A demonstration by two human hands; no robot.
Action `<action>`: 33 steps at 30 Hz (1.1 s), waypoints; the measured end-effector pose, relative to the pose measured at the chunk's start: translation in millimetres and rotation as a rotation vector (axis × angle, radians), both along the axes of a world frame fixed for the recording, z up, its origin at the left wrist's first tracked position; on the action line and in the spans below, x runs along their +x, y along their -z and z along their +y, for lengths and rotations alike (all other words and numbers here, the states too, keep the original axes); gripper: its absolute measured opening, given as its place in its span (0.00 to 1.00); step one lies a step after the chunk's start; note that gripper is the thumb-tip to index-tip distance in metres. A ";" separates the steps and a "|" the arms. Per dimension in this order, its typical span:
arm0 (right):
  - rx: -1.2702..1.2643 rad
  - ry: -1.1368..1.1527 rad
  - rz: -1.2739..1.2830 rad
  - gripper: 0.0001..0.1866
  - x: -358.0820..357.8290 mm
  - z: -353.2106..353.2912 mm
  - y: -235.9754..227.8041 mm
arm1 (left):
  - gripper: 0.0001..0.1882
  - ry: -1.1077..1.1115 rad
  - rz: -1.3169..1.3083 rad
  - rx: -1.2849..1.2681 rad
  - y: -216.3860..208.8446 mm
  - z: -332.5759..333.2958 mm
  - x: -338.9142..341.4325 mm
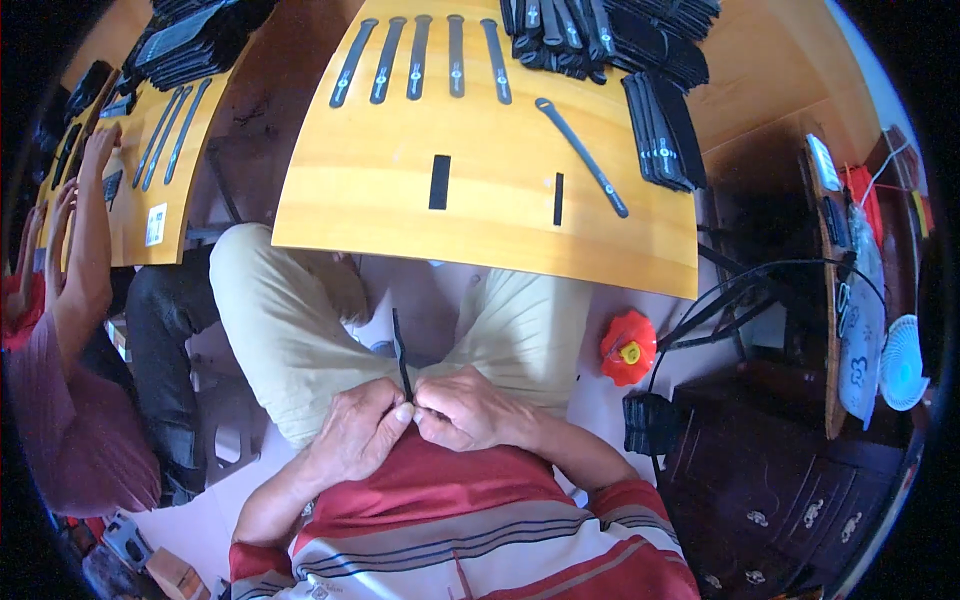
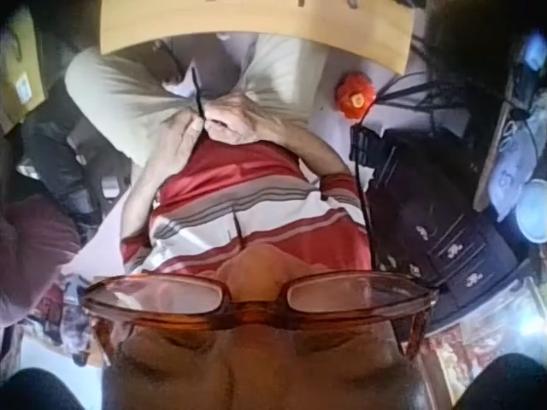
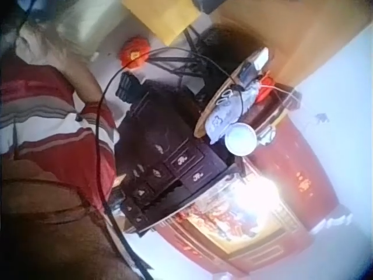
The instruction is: Assembling and inspecting black watch straps at a workstation in a manufacturing environment.
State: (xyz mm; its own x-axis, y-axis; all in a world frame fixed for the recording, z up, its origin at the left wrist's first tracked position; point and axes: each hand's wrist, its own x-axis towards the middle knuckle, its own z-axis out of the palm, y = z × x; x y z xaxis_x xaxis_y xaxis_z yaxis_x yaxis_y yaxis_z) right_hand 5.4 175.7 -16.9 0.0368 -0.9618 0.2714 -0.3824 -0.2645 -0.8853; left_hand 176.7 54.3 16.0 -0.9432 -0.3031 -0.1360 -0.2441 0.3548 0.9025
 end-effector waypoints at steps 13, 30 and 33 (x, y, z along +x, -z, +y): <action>-0.026 0.141 -0.007 0.12 8.8 3.6 8.0 | 0.11 -0.018 0.057 -0.105 10.3 3.9 1.0; -0.184 0.203 0.232 0.22 -10.7 40.5 -28.1 | 0.11 0.129 0.082 0.083 -24.7 -28.6 32.0; 0.128 0.426 0.624 0.16 -82.6 97.1 -45.1 | 0.16 -0.137 -0.019 0.136 -36.1 -56.1 65.7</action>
